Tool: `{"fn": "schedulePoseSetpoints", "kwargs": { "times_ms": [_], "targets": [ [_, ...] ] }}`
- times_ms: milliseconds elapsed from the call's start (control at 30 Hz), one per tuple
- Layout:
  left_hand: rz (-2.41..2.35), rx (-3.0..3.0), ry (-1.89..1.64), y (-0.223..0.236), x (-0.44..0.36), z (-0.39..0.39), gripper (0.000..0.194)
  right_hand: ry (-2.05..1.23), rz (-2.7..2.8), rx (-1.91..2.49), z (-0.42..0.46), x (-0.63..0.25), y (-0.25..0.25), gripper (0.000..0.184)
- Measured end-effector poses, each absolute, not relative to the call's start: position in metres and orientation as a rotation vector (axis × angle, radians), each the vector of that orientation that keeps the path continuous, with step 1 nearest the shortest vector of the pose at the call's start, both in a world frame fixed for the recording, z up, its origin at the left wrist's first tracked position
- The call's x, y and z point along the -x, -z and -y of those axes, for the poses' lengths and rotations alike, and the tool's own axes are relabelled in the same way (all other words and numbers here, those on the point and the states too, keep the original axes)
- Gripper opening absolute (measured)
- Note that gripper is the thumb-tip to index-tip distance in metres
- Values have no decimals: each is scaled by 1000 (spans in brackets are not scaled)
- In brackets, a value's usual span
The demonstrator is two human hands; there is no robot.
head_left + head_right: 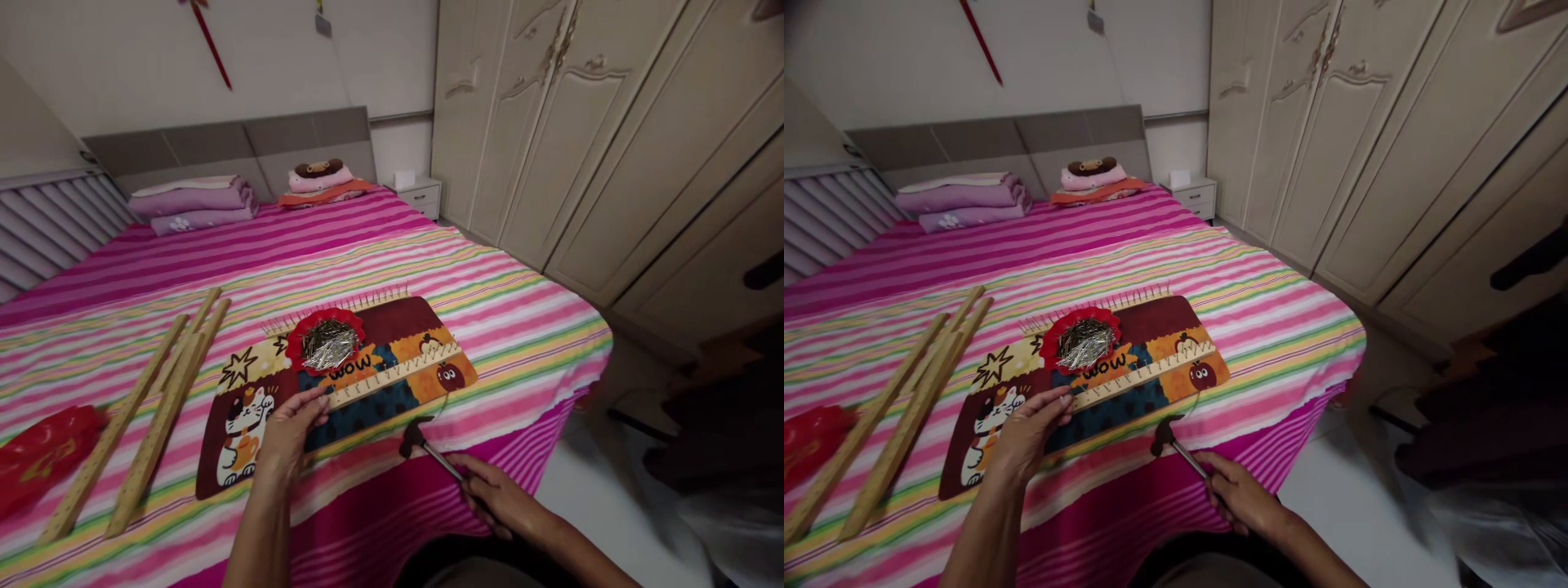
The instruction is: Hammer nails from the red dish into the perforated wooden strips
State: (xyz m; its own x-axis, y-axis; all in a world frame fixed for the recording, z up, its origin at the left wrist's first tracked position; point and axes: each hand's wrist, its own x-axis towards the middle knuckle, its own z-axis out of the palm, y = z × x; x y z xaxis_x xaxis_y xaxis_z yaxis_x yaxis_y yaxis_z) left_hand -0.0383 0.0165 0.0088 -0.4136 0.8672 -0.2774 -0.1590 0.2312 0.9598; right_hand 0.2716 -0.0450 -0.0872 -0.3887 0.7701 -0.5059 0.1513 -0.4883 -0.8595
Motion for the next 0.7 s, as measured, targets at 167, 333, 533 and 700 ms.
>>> {"fn": "schedulePoseSetpoints", "kwargs": {
  "times_ms": [167, 333, 533, 700],
  "targets": [
    [-1696, -758, -1470, 14, 36, -18, 35, -1927, 1249, 1415, 44, -273, 89, 56],
    [-1802, -749, -1504, 27, 25, -25, 31, -1927, 1258, 1427, 44, -273, 88, 54],
    [-2017, -909, -1443, 27, 15, -25, 26, -1930, 1232, 1439, 45, -272, 84, 55],
    [-2093, -952, -1379, 30, 17, -24, 26, -1923, 1258, 1440, 45, -273, 86, 57]
  ]
}}
